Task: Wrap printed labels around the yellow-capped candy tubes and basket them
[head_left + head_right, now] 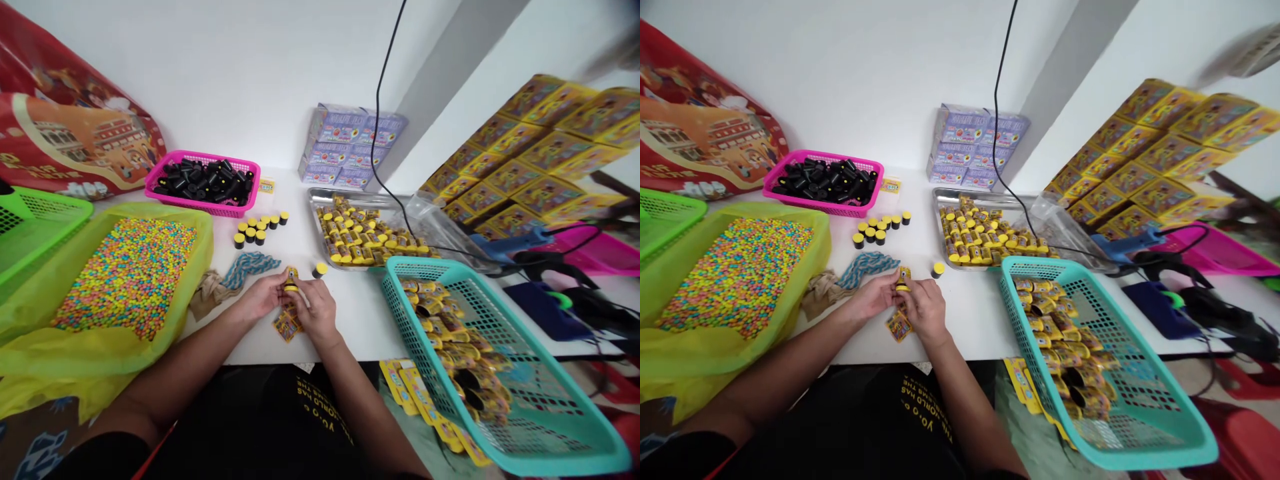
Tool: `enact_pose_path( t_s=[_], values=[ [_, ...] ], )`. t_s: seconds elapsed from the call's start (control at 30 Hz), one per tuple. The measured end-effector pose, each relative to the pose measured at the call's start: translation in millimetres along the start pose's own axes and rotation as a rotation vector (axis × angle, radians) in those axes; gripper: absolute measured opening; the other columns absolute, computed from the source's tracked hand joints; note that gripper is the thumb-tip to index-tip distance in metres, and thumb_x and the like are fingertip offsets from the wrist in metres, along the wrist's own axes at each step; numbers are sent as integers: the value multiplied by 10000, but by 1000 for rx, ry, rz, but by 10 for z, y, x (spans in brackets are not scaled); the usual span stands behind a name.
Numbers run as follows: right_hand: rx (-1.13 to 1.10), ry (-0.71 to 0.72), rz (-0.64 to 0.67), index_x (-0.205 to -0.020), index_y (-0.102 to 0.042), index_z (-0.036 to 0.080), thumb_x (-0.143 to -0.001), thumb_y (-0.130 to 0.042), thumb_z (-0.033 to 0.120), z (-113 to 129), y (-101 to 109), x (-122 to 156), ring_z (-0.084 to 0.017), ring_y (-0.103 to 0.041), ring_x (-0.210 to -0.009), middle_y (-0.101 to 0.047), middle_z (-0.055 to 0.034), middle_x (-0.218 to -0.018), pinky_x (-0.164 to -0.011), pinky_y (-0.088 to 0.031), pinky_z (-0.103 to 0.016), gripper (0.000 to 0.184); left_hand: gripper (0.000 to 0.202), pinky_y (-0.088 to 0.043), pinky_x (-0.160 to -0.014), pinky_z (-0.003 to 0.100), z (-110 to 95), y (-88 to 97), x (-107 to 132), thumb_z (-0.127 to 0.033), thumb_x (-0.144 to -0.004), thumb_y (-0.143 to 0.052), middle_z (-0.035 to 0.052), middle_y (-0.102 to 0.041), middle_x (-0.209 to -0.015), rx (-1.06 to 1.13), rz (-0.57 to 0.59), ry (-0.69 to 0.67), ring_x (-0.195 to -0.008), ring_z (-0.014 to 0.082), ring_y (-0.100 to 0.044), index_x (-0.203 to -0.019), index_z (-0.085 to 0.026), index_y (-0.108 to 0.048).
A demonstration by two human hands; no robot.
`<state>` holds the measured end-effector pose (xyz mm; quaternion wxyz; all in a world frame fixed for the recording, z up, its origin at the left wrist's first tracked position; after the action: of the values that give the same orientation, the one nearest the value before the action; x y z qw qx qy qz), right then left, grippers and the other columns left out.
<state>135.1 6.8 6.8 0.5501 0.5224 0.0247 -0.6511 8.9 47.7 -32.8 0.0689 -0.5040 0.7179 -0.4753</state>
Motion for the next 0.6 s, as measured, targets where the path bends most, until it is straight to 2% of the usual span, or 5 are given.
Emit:
enact_pose_path(
  t_s=[0.13,0.3,0.43,0.6],
  values=[
    [-45,-59,-14,-1159,-660,256,-920,-572,279,-4,-11,7,-205,-623,-783,-675,-66,-863,-718,-556,-366,255,117,-500,-668,241,-4,5,1,-217,-775,-731,61,-675,-735,7,-19,-32,-645,123,-621,-791,-109,-688],
    [-46,-55,19,-1080,-700,247,-918,-566,266,14,-21,1,-208,-619,-784,-685,-69,-847,-724,-548,-367,212,137,-495,-651,248,-9,-11,19,-252,-793,-720,48,-670,-723,19,-37,-39,-624,122,-612,-809,-121,-688],
    [-85,-102,-27,-1146,-671,239,-917,-567,269,-23,-27,13,-203,-628,-792,-688,-60,-857,-730,-549,-359,254,144,-501,-670,258,-7,-48,44,-238,-777,-733,55,-679,-742,-20,-18,-34,-635,131,-623,-834,-114,-686],
    [-102,-72,-77,-1041,-706,226,-906,-579,236,-32,-27,15,-179,-606,-732,-672,-41,-779,-688,-536,-336,186,137,-498,-673,255,14,-74,65,-236,-790,-716,54,-671,-708,-34,-23,-13,-623,131,-624,-822,-111,-670]
  ],
)
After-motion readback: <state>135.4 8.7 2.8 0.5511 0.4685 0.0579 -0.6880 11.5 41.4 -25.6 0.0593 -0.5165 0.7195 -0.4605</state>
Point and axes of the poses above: each hand's wrist, its own x-axis away from the middle knuckle, its own y-axis out of the back of the hand, z = x × y, the point moved 4 cm from there along -x, towards the middle knuckle
